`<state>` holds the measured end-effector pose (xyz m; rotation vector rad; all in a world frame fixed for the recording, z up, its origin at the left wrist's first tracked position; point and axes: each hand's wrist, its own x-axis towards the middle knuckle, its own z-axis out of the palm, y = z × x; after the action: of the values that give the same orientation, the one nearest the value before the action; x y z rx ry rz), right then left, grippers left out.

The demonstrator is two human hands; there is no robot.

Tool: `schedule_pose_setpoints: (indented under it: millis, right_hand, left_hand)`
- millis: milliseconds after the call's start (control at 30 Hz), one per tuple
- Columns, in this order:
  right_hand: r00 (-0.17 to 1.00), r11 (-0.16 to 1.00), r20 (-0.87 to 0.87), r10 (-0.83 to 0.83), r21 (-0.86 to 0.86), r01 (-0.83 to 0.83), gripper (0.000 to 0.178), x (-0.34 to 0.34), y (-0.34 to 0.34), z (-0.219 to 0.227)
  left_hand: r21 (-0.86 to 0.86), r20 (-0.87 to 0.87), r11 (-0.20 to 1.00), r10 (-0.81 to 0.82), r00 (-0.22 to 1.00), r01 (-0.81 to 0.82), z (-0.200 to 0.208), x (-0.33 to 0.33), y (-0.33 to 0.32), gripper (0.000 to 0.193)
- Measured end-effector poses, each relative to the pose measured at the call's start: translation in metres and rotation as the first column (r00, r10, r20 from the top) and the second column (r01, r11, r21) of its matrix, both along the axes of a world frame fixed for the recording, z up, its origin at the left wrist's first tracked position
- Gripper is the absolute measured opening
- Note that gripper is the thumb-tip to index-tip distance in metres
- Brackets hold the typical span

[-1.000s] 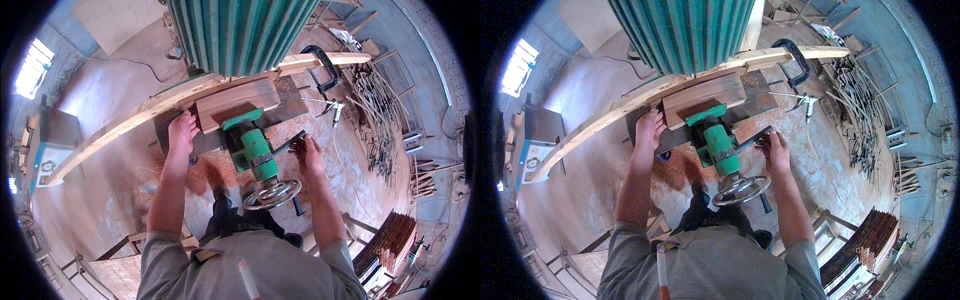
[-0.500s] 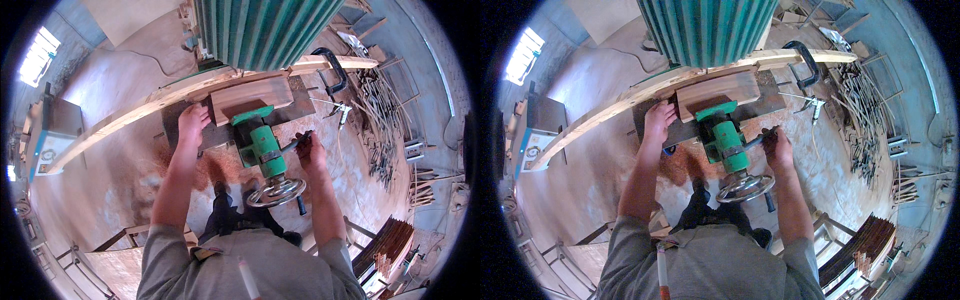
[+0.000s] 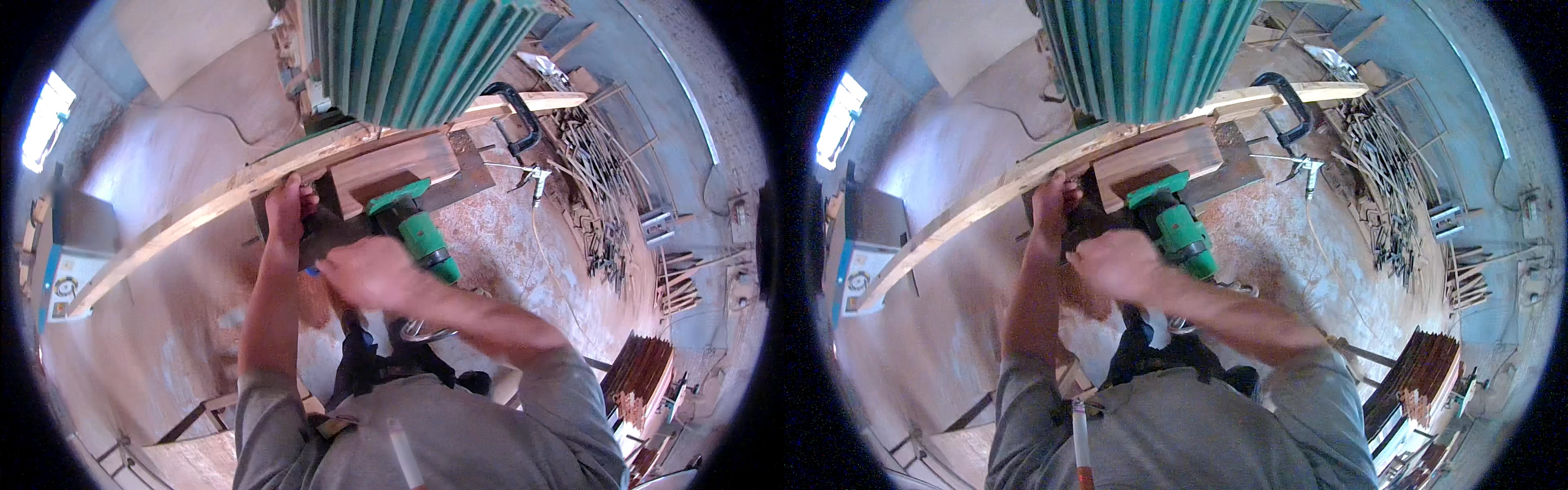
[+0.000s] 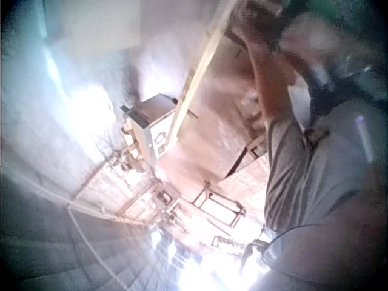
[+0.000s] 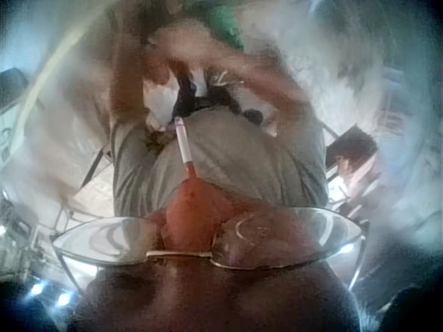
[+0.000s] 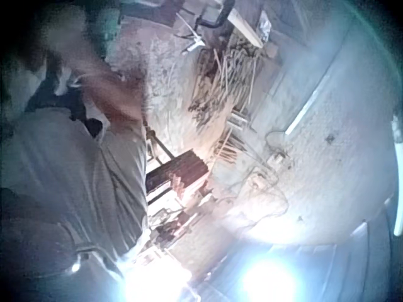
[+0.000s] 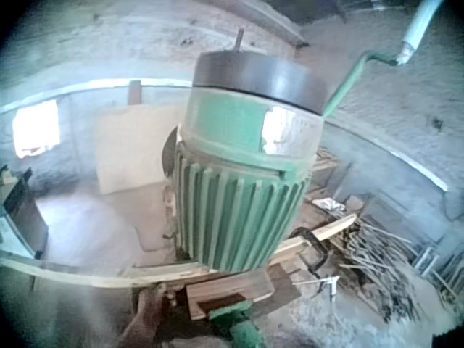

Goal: The person repeatedly picks up wooden planks from a stack, places them under a drill press, and drills holes into them. After drilling, the person removes the plank and places it on a separate stack of finished pieces. This cycle is repeated for multiple planks.

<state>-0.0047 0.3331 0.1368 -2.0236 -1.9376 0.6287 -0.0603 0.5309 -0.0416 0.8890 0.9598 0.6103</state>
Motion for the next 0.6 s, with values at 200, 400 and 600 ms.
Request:
schedule_pose_setpoints:
  millis: [200, 400, 600]
  right_hand:
    - [0.994, 0.985, -0.070, -0.082, 0.149, 0.092, 0.033, -0.004, -0.011, -0.040]
    - [0.811, 0.616, -0.026, -0.585, 0.635, 0.465, 0.022, 0.157, -0.107, 0.171]
    - [0.705, 0.238, 0.039, -0.708, 0.953, 0.187, 0.049, 0.287, -0.159, 0.451]
  left_hand:
    - [0.091, 0.237, 0.995, -0.072, 0.969, 0.052, 0.004, 0.001, -0.009, 0.019]
    - [0.120, -0.116, 0.992, -0.023, 0.993, 0.037, 0.025, 0.004, -0.017, 0.025]
    - [0.133, -0.039, 0.991, -0.015, 0.999, 0.021, 0.021, 0.010, -0.017, 0.018]
